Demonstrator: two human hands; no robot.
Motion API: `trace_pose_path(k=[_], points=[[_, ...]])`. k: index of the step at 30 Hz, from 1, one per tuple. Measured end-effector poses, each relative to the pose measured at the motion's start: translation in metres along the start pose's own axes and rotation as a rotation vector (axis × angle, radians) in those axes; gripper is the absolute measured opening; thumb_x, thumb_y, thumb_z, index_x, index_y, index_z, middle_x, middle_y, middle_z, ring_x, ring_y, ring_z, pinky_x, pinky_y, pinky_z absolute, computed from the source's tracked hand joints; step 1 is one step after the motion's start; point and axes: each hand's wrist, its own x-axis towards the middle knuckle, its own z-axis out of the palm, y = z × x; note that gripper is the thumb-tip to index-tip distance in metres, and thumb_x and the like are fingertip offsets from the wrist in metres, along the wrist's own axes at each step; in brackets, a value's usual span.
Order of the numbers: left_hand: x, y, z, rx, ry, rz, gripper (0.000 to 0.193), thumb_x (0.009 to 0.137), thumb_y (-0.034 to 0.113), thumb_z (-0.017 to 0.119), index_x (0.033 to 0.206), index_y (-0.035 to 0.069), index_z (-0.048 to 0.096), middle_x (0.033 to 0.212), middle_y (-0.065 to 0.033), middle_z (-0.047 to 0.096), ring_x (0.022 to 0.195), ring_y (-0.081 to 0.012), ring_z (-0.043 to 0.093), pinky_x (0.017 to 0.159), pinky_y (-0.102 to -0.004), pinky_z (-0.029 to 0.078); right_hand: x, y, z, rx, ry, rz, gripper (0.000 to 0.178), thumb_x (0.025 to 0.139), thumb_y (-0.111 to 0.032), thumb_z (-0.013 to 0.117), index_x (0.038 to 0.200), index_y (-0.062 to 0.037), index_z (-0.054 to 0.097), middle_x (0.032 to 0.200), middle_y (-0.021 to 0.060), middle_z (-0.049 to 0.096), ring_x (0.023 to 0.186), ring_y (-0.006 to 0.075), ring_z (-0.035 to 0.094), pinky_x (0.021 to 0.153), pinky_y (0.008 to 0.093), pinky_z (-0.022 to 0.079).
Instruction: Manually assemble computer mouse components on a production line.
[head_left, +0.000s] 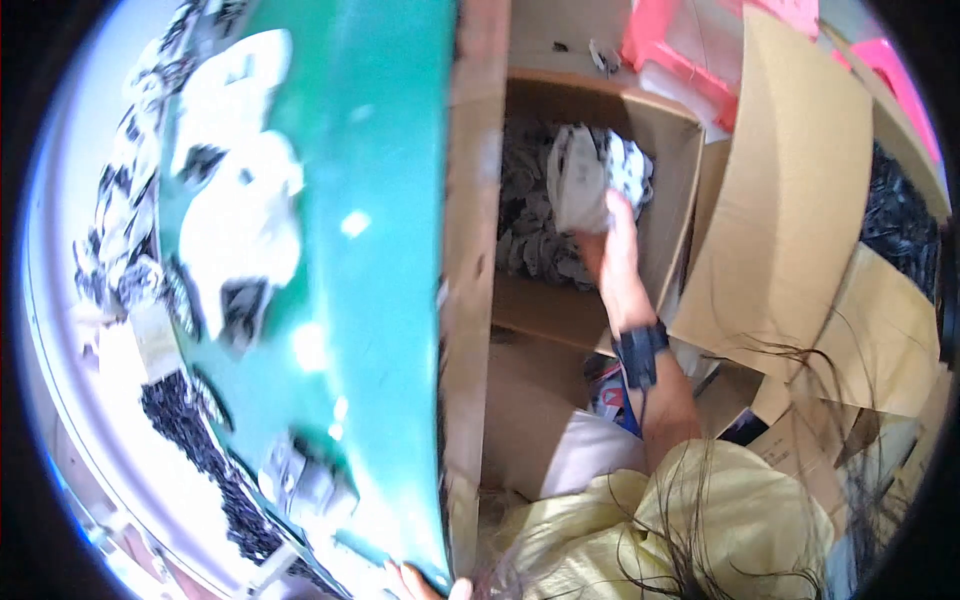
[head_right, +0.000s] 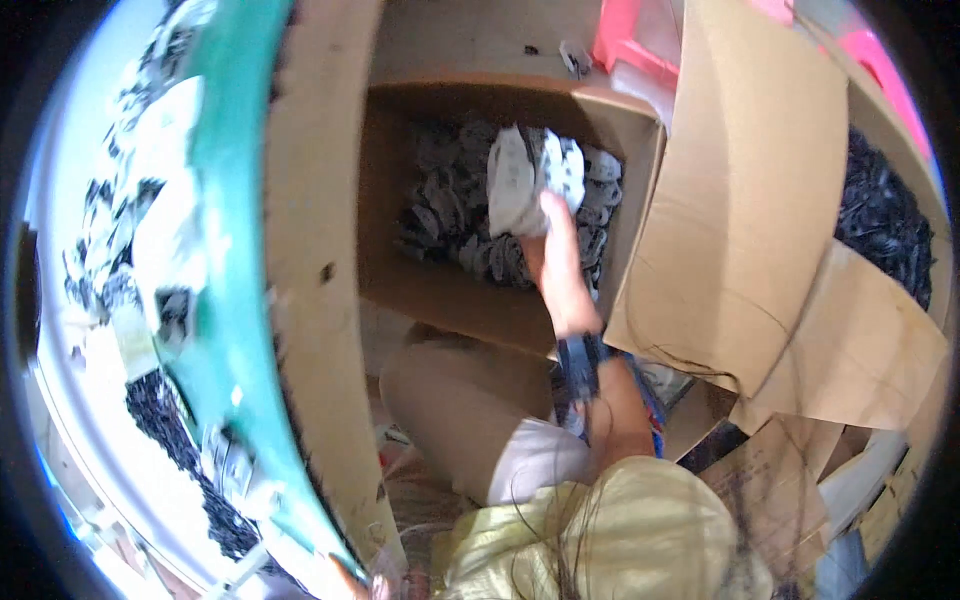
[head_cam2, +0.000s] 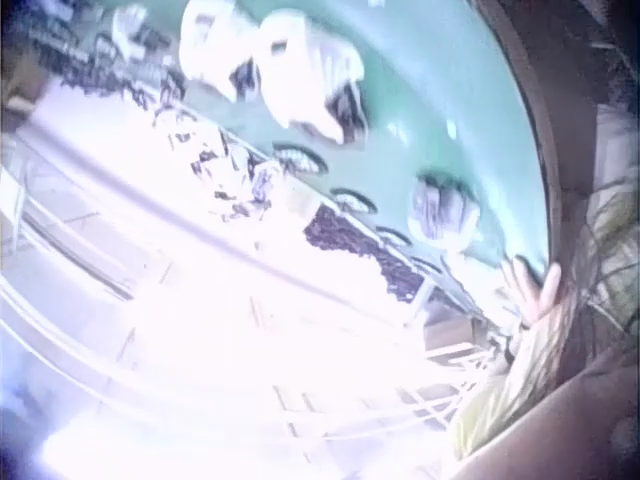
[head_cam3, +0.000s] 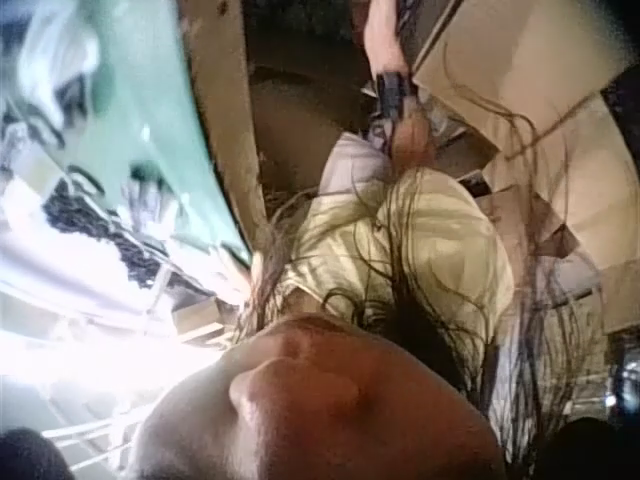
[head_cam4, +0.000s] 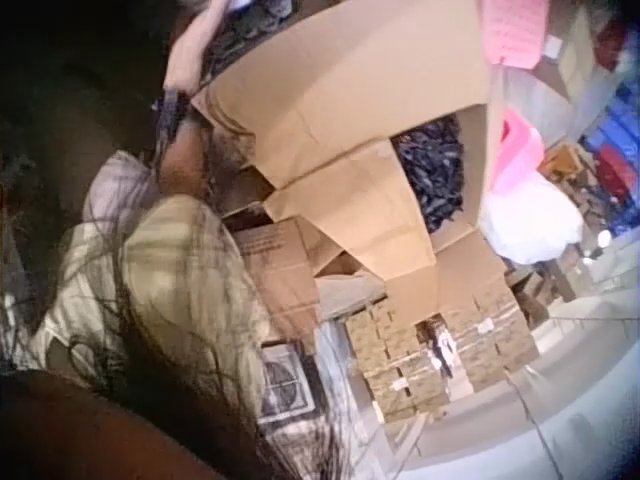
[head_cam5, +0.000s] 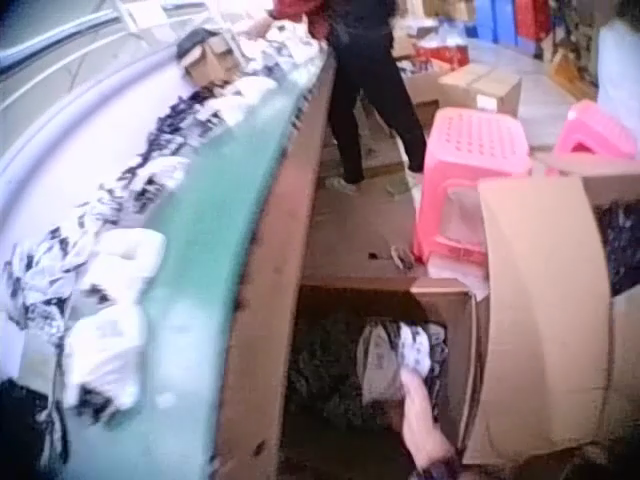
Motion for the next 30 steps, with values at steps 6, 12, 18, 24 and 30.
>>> trace_pose_path(k=[6,12,18,24,30], points=[[-0.014,-0.005,-0.022,0.128,0.128,0.381,0.080,0.072,0.027,0.075,0.140,0.020,0.033,0.144,-0.0315,0.026,0.128,-0.0547,0.029,0.102,-0.0611,0.030,-0.214,-0.057,0.025,-0.103,-0.168,0.447,0.054,0.090,-0.032,0.049,0.135,-0.0036,0.042,0.132,0.0136,0.051,0.122,0.0288,0.050,0.104,0.0467,0.039],[-0.027,-0.020,-0.023,-1.080,0.035,0.687,0.120,0.059,0.043,0.087,0.149,0.012,0.013,0.151,-0.0276,0.007,0.137,-0.0441,0.021,0.107,-0.0562,0.025,-0.310,-0.113,0.099,-0.167,-0.642,0.696,0.085,0.069,-0.017,0.071,0.142,-0.0070,0.029,0.142,0.0104,0.040,0.130,0.0254,0.040,0.111,0.0389,0.029],[-0.102,-0.065,-0.054,-2.004,0.303,0.287,0.140,0.057,0.036,0.090,0.147,0.012,-0.014,0.152,-0.0160,0.008,0.140,-0.0320,0.017,0.110,-0.0472,0.023,-0.364,-0.023,0.227,-0.704,-1.492,0.529,0.084,0.073,-0.012,0.070,0.142,-0.0047,0.022,0.135,0.0087,0.040,0.126,0.0177,0.038,0.105,0.0342,0.030],[-0.185,-0.154,0.001,-1.761,1.195,-0.119,0.094,0.073,0.011,0.076,0.144,0.005,0.014,0.134,-0.0111,0.038,0.124,-0.0223,0.041,0.103,-0.0357,0.036,-0.480,0.124,0.258,-0.924,-2.028,0.941,0.078,0.077,-0.016,0.073,0.140,-0.0058,0.028,0.129,0.0089,0.045,0.120,0.0177,0.044,0.102,0.0345,0.035],[-0.267,-0.242,0.058,-1.705,1.478,-0.423,0.064,0.079,0.007,0.069,0.132,0.002,0.034,0.118,-0.0081,0.053,0.107,-0.0166,0.054,0.091,-0.0299,0.045,-0.578,0.262,0.190,-1.216,-2.038,1.383,0.069,0.077,-0.034,0.076,0.128,-0.0095,0.037,0.104,0.0040,0.056,0.090,0.0125,0.054,0.066,0.0265,0.046]])
